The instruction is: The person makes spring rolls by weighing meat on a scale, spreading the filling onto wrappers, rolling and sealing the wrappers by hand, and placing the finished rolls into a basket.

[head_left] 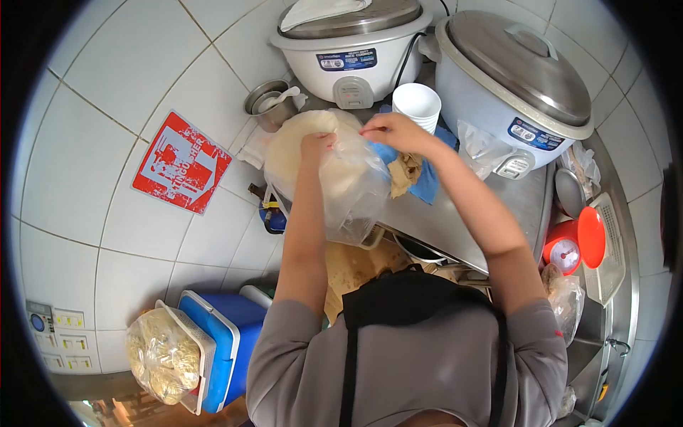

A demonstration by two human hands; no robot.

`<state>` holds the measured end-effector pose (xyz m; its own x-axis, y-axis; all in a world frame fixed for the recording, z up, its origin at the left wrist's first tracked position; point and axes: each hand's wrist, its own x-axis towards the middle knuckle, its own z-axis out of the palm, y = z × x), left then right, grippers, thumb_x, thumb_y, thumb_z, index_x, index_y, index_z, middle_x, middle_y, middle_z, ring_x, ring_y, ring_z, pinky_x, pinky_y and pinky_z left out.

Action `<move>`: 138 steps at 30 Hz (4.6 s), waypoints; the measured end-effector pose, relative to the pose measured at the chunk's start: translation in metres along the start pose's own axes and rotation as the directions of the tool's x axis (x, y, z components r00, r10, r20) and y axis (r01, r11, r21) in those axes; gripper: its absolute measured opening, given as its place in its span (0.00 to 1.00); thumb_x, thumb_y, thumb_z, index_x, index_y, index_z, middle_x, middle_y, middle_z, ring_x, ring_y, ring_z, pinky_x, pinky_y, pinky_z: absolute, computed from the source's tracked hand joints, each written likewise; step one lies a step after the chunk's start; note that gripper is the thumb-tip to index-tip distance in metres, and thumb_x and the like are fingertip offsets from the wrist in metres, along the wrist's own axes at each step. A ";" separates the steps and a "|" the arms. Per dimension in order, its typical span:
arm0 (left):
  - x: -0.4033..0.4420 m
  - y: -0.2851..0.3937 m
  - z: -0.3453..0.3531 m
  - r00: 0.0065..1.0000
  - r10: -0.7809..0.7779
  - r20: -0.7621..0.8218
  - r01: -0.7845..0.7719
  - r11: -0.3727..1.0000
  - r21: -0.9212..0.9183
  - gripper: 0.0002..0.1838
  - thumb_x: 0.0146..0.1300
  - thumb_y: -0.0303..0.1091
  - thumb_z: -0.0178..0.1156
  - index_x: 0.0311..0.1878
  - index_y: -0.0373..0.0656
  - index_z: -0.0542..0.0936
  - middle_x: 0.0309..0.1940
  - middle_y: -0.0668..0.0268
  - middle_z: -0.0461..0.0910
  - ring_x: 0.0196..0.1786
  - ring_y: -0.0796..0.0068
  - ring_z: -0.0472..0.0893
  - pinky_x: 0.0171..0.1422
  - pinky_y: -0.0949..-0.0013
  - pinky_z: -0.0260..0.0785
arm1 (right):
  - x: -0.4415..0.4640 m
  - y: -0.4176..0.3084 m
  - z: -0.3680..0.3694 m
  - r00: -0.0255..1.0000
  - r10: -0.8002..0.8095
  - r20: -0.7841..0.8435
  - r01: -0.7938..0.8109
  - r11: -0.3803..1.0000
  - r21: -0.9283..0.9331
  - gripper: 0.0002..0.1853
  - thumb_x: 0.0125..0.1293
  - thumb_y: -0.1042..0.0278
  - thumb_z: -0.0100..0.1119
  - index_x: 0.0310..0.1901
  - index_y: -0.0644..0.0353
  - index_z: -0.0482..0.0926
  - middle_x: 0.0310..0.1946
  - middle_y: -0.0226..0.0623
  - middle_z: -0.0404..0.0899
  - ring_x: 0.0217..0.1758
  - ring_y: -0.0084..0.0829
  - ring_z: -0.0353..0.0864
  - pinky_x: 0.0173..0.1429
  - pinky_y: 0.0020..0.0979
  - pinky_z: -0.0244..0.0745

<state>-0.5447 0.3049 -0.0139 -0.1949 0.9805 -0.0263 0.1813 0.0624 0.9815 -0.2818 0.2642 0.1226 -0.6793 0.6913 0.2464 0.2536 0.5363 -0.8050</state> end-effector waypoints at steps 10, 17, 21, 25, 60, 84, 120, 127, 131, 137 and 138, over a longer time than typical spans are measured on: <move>-0.008 0.023 0.008 0.989 -0.098 -0.111 0.101 0.995 0.018 0.17 0.48 0.42 0.68 0.29 0.34 0.83 0.20 0.63 0.80 0.25 0.77 0.79 0.32 0.74 0.73 | 0.093 0.073 0.103 0.836 0.169 -0.522 -0.311 0.930 -0.196 0.16 0.57 0.79 0.49 0.47 0.59 0.78 0.38 0.47 0.81 0.41 0.40 0.81 0.47 0.36 0.74; -0.012 0.035 0.019 0.979 0.073 -0.191 0.038 0.854 0.519 0.16 0.50 0.42 0.66 0.26 0.36 0.81 0.15 0.65 0.78 0.22 0.77 0.80 0.30 0.73 0.71 | 0.112 0.086 0.093 0.771 0.450 -0.451 -0.527 0.848 -0.053 0.18 0.49 0.75 0.62 0.45 0.56 0.77 0.41 0.47 0.81 0.47 0.45 0.80 0.52 0.38 0.73; -0.005 0.021 0.010 0.994 -0.038 -0.099 0.059 0.975 0.214 0.14 0.52 0.41 0.64 0.28 0.37 0.81 0.20 0.65 0.80 0.23 0.75 0.79 0.30 0.74 0.71 | 0.115 0.093 0.101 0.790 0.405 -0.460 -0.531 0.827 -0.183 0.15 0.48 0.76 0.60 0.41 0.55 0.77 0.34 0.44 0.82 0.42 0.43 0.81 0.48 0.38 0.74; 0.000 0.021 -0.031 0.965 -0.245 -0.095 0.178 0.873 -0.453 0.10 0.50 0.40 0.63 0.25 0.43 0.79 0.21 0.68 0.77 0.23 0.76 0.75 0.30 0.76 0.67 | 0.115 0.090 0.108 0.793 0.377 -0.478 -0.551 0.779 -0.298 0.15 0.47 0.75 0.60 0.40 0.51 0.78 0.34 0.42 0.82 0.43 0.42 0.81 0.49 0.40 0.74; -0.163 0.293 0.099 0.543 0.272 0.795 -0.078 0.958 -0.275 0.08 0.59 0.35 0.57 0.36 0.41 0.78 0.26 0.76 0.75 0.29 0.86 0.72 0.35 0.81 0.65 | -0.243 -0.064 -0.095 0.943 0.178 -0.280 0.050 0.759 0.649 0.08 0.58 0.75 0.63 0.39 0.61 0.78 0.36 0.28 0.80 0.38 0.16 0.76 0.42 0.17 0.68; -0.254 0.071 0.277 0.473 0.311 0.824 -0.823 0.490 0.287 0.16 0.53 0.28 0.62 0.47 0.37 0.78 0.45 0.57 0.76 0.51 0.54 0.73 0.57 0.60 0.66 | -0.461 -0.024 -0.012 0.652 0.343 -0.676 -0.669 0.679 -0.301 0.16 0.51 0.77 0.59 0.44 0.64 0.78 0.42 0.46 0.76 0.47 0.48 0.76 0.52 0.40 0.72; -0.266 0.059 0.243 0.631 0.356 0.690 -0.770 0.397 0.500 0.14 0.54 0.39 0.63 0.44 0.48 0.83 0.57 0.60 0.72 0.62 0.55 0.66 0.63 0.54 0.59 | -0.460 -0.061 -0.077 0.487 0.327 -0.810 -0.743 0.642 -0.188 0.11 0.55 0.72 0.60 0.40 0.65 0.80 0.42 0.46 0.78 0.46 0.47 0.76 0.51 0.35 0.70; -0.294 0.104 0.302 0.424 0.394 0.815 -0.819 0.552 0.160 0.16 0.56 0.40 0.63 0.46 0.44 0.82 0.56 0.54 0.73 0.61 0.52 0.67 0.65 0.57 0.60 | -0.547 -0.124 -0.075 0.291 0.667 -0.686 -0.864 0.491 0.110 0.10 0.58 0.69 0.56 0.37 0.66 0.82 0.31 0.45 0.82 0.34 0.37 0.82 0.42 0.33 0.74; -0.341 0.118 0.367 0.130 0.353 0.926 -0.699 0.696 -0.168 0.22 0.59 0.42 0.62 0.53 0.40 0.77 0.56 0.51 0.72 0.58 0.53 0.71 0.63 0.61 0.63 | -0.593 -0.075 -0.054 0.188 0.761 -0.621 -0.955 0.290 0.066 0.14 0.54 0.68 0.56 0.41 0.65 0.82 0.37 0.48 0.82 0.38 0.42 0.82 0.45 0.36 0.74; -0.417 0.101 0.455 0.118 -0.115 0.986 -0.235 0.962 0.140 0.32 0.56 0.49 0.65 0.58 0.37 0.72 0.50 0.56 0.78 0.51 0.66 0.78 0.54 0.66 0.71 | -0.598 -0.020 -0.044 0.204 0.685 -0.700 -0.893 0.422 0.153 0.17 0.54 0.67 0.59 0.46 0.60 0.79 0.41 0.47 0.81 0.44 0.42 0.81 0.51 0.36 0.74; -0.417 0.101 0.467 0.024 -0.191 0.981 -0.179 0.965 0.192 0.30 0.57 0.48 0.65 0.57 0.38 0.73 0.48 0.57 0.78 0.51 0.67 0.78 0.53 0.66 0.71 | -0.601 -0.014 -0.045 0.214 0.668 -0.712 -0.903 0.414 0.117 0.17 0.54 0.67 0.60 0.47 0.60 0.80 0.41 0.47 0.81 0.44 0.41 0.81 0.50 0.36 0.73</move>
<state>0.0047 -0.0110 0.0077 0.9066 0.1942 -0.3746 0.3951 -0.0793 0.9152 0.1542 -0.1373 0.0101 0.5149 0.8512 -0.1011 0.6375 -0.4591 -0.6187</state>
